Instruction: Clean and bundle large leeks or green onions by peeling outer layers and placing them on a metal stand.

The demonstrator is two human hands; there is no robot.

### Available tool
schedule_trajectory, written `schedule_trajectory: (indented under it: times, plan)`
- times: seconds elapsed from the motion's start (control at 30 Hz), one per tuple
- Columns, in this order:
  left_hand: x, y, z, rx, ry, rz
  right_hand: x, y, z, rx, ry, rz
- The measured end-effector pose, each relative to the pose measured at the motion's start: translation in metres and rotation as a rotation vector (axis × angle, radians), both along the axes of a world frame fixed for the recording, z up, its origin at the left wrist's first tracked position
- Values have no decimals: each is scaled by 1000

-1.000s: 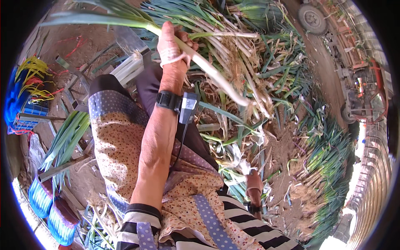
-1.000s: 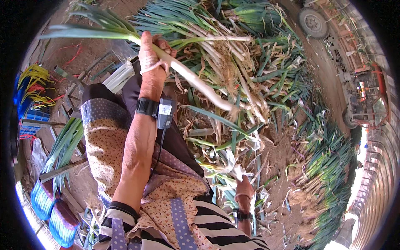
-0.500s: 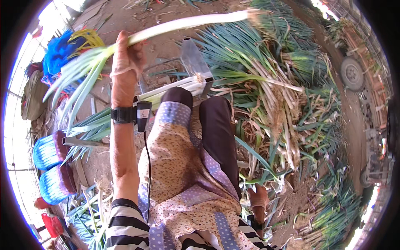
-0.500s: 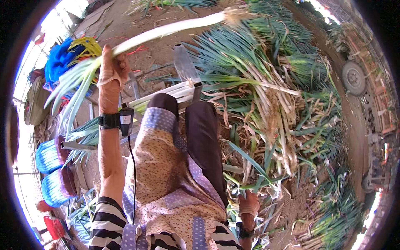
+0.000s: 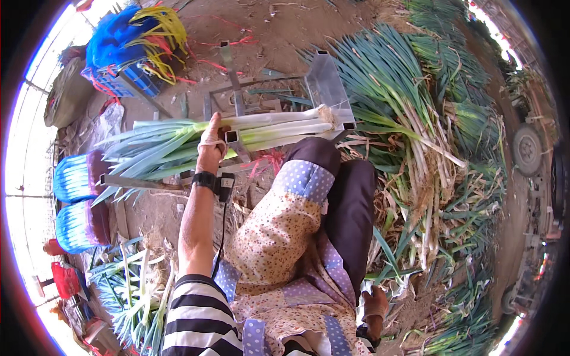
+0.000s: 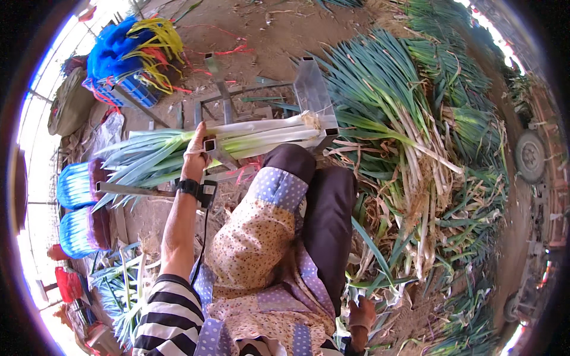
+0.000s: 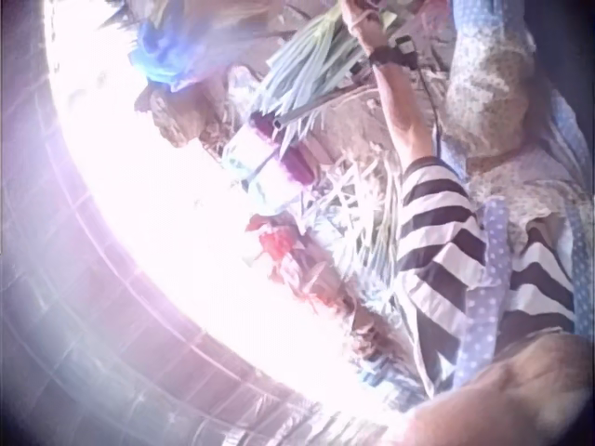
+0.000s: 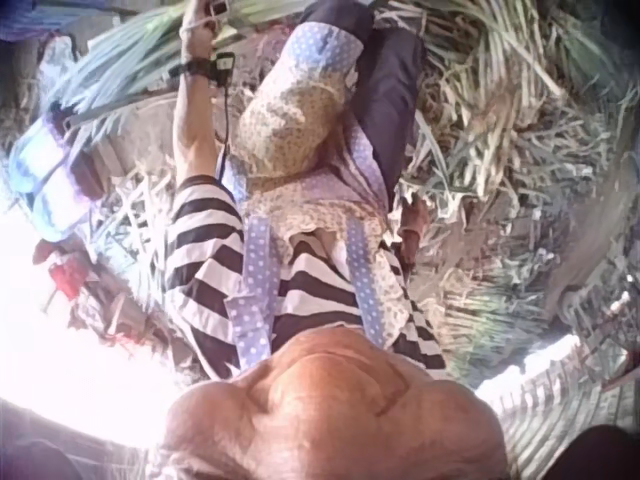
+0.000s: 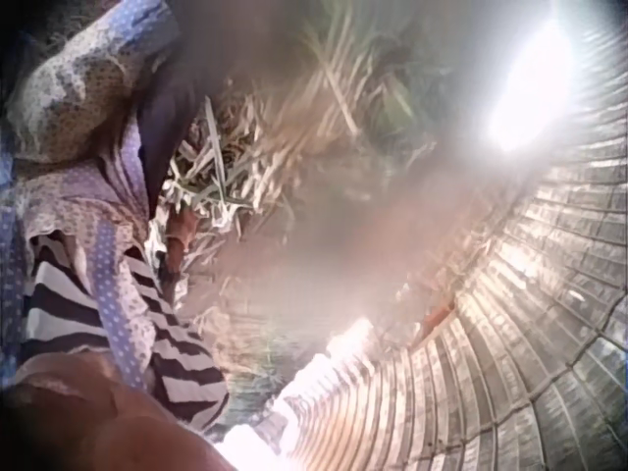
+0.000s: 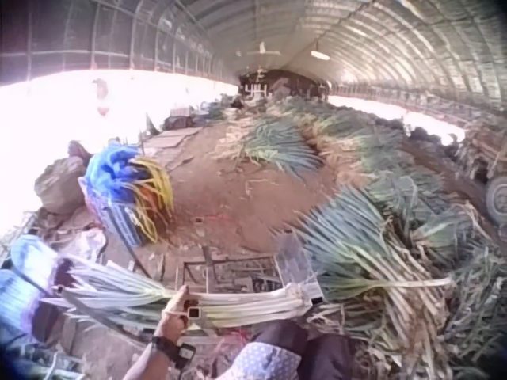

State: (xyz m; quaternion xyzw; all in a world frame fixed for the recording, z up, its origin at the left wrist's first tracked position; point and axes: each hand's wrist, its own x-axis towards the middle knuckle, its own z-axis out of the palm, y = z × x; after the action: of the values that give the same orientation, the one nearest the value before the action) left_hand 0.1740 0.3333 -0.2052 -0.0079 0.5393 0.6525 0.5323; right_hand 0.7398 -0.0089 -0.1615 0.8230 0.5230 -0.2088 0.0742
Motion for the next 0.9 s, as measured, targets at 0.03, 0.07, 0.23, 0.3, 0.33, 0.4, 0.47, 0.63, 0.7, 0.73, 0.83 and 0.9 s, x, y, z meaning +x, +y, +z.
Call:
schedule_trajectory:
  times: [0.03,0.07,0.23,0.3,0.33,0.4,0.47,0.63,0.7,0.73,0.83,0.9]
  plan:
    - [-13,-5,-12,12,-13,-2,-2,3,-2,7,6,43]
    - [-21,-7,-21,24,-33,-11,-3,5,-4,5,1,34]
    - [28,7,-7,-75,84,-167,-9,14,8,-79,-21,-4]
    - [31,1,0,-37,125,-206,-18,27,17,-143,-6,14]
    - [25,-4,4,-1,179,-225,-22,28,14,-143,2,13]
    - [9,2,-11,-37,178,-230,-25,30,9,-70,44,84]
    - [10,2,-4,-86,182,-289,-26,34,12,-125,30,89]
    - [-44,10,3,-334,1067,-549,-30,33,18,-229,40,45]
    - [-34,19,14,-152,2037,-663,-25,24,15,-181,33,60]
    - [-30,27,21,-93,2267,-756,-22,23,13,-176,32,65]
    - [-53,29,7,-149,2193,-1022,-25,25,8,-200,59,4]
    - [-50,47,16,-287,2151,-1201,-24,31,11,-279,46,-4]
